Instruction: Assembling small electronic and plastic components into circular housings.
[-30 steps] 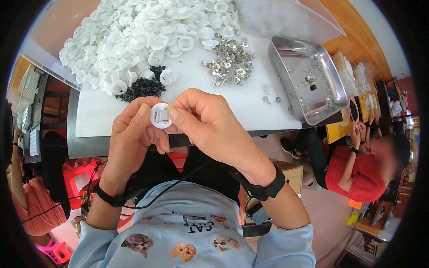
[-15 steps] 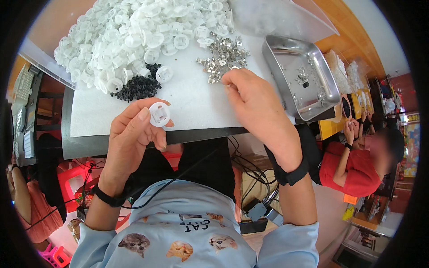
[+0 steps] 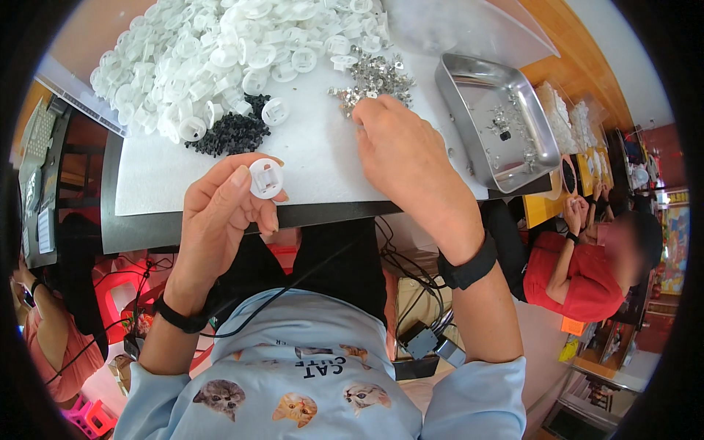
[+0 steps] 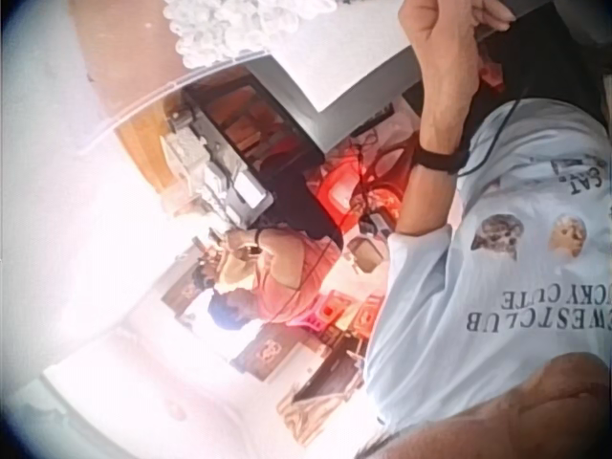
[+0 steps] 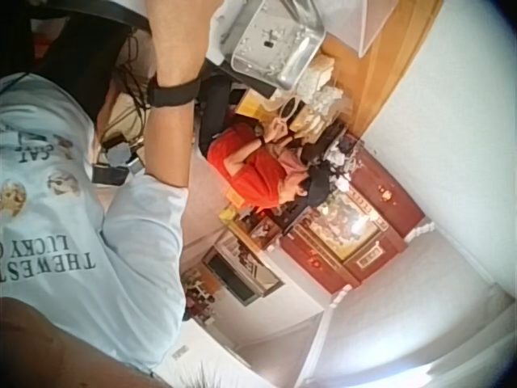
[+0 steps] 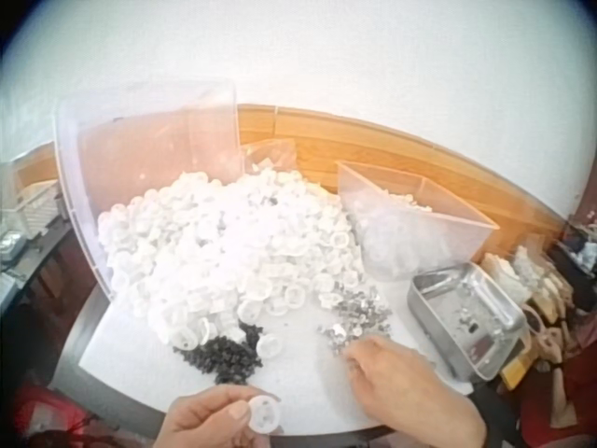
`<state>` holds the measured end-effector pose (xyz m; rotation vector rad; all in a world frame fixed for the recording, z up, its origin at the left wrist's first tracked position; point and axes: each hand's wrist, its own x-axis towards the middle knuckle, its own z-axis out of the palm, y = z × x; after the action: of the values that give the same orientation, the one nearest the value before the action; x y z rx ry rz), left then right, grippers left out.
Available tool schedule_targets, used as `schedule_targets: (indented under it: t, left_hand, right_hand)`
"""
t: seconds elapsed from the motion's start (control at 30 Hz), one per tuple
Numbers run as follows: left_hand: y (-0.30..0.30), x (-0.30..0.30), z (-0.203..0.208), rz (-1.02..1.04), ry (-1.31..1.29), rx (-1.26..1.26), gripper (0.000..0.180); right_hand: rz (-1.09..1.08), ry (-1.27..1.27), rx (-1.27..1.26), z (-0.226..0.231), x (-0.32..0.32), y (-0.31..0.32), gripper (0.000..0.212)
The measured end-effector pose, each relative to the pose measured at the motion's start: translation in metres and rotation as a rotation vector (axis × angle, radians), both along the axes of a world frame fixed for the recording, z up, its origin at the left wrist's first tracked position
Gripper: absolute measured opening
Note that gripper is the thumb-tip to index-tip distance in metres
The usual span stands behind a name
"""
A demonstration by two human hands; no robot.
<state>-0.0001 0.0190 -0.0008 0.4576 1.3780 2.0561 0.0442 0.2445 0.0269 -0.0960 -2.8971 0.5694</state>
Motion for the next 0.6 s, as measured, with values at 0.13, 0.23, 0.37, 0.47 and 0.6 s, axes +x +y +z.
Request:
schedule_targets:
  t: [0.13,0.23,0.37,0.47,0.6]
  left_hand:
    - [0.000,0.000,0.000,-0.004,0.013,-0.008,0.035]
    - [-0.001,-0.001,-0.001,-0.022,-0.036,0.035,0.035]
    - [-0.005,-0.001,-0.002,-0.013,-0.057,0.058,0.035]
    - [-0.005,0.000,-0.001,-0.022,-0.064,0.060,0.035]
    - [-0.004,-0.001,-0.002,-0.028,-0.053,0.073,0.034]
  right_hand:
    - [-0.001,0.027,0.043,0.004,-0.008,-0.005,0.011]
    - [-0.016,0.025,0.116,0.005,-0.013,-0.008,0.010]
    - [0.035,-0.029,0.081,0.013,-0.012,-0.016,0.011]
    - [0.066,0.049,0.062,0.017,-0.007,-0.011,0.013]
    - [0.060,0.008,0.140,0.012,-0.019,-0.008,0.012]
